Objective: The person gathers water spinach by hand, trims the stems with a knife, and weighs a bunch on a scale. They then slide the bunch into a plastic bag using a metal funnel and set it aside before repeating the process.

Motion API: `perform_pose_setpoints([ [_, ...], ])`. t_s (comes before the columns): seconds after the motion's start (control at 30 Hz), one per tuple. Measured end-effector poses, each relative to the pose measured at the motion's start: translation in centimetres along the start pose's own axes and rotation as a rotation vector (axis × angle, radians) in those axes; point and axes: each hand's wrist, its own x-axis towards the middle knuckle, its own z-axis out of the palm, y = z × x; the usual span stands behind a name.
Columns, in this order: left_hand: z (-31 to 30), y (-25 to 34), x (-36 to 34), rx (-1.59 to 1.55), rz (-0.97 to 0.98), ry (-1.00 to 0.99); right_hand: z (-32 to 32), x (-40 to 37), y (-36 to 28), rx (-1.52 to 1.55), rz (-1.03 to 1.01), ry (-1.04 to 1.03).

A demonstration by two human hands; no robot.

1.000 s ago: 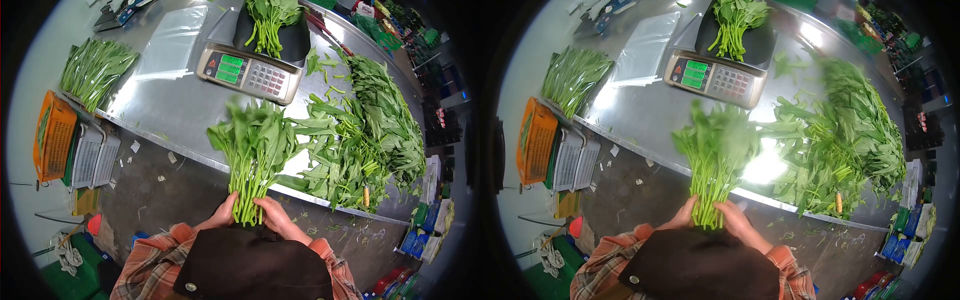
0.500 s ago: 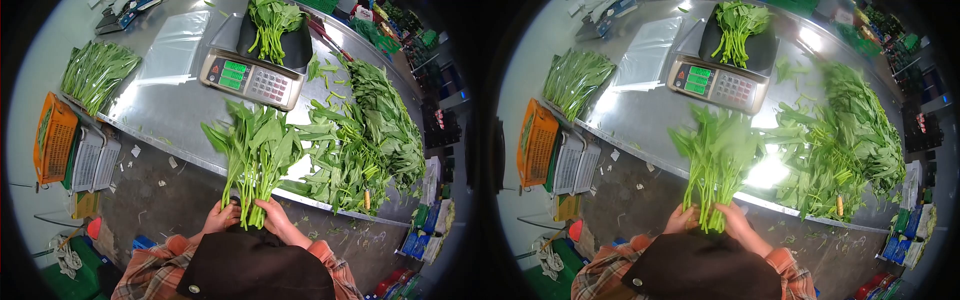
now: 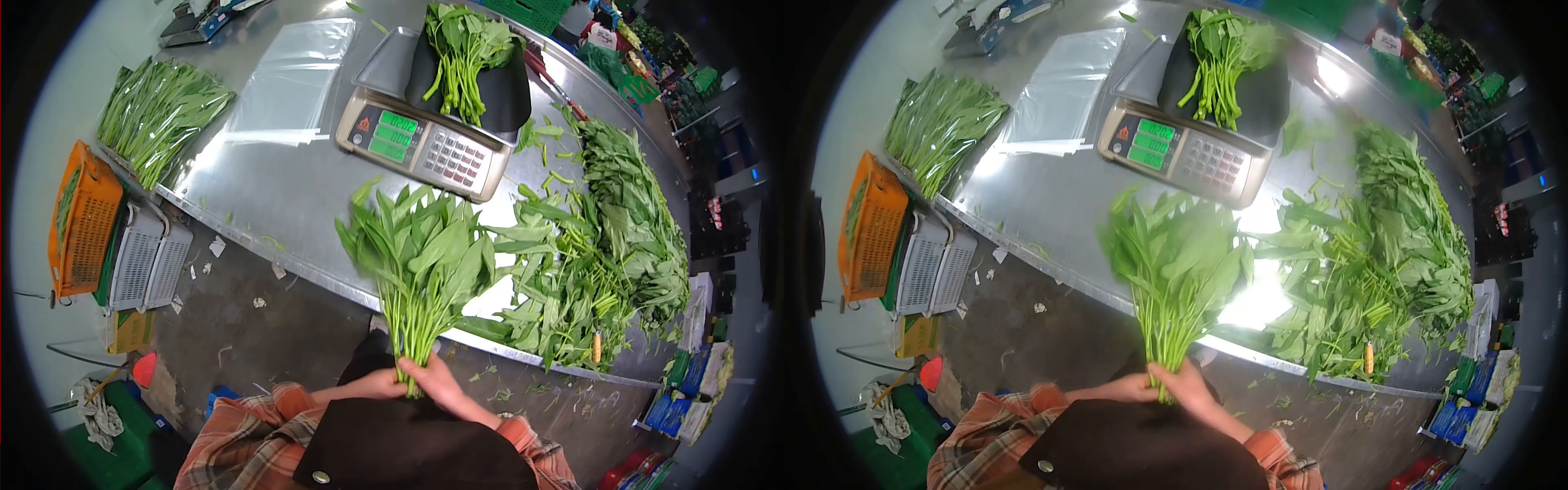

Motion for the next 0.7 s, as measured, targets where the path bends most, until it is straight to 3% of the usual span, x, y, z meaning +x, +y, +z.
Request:
perform_pose_setpoints([
  [0.03,0.1,0.9,0.3,0.199,-0.007,0.004,0.3,0.4,-0.2,-0.093,0.042,-0.005],
  [0.1,0.2,2.8,0.2,0.261,0.006,0.034,0.7,1.1,0.2,0.116,0.016,0.047],
  [0.23,-0.9,3.4,1.4,0.026,0.058,-0.312,0.4,0.5,-5.5,0.246,-0.153,0.086],
  [0.3,-1.2,4.4,0.5,-0.066,0.096,-0.205,-1.8,-0.3,-10.8,0.22,-0.233,0.134],
  [0.37,-2.4,4.4,0.7,0.024,0.171,-0.143,-4.9,0.6,-15.9,0.059,-0.568,0.384],
  [0.4,-2.8,5.3,0.0,0.032,0.174,-0.111,-6.9,1.7,-19.0,0.059,-0.801,0.406],
  [0.47,-3.3,5.0,-0.8,-0.055,0.184,-0.006,-9.5,3.2,-27.3,-0.06,-1.063,0.478],
  [0.57,-3.2,5.3,-2.3,-0.188,0.138,0.177,-11.1,7.5,-37.4,-0.024,-1.16,0.536],
  [0.63,-3.2,5.7,-3.3,-0.262,0.143,0.303,-12.5,12.7,-41.4,-0.112,-1.075,0.594],
  [0.7,-2.6,5.4,-4.1,-0.347,0.164,0.422,-15.7,22.4,-42.3,-0.537,-1.141,0.723],
])
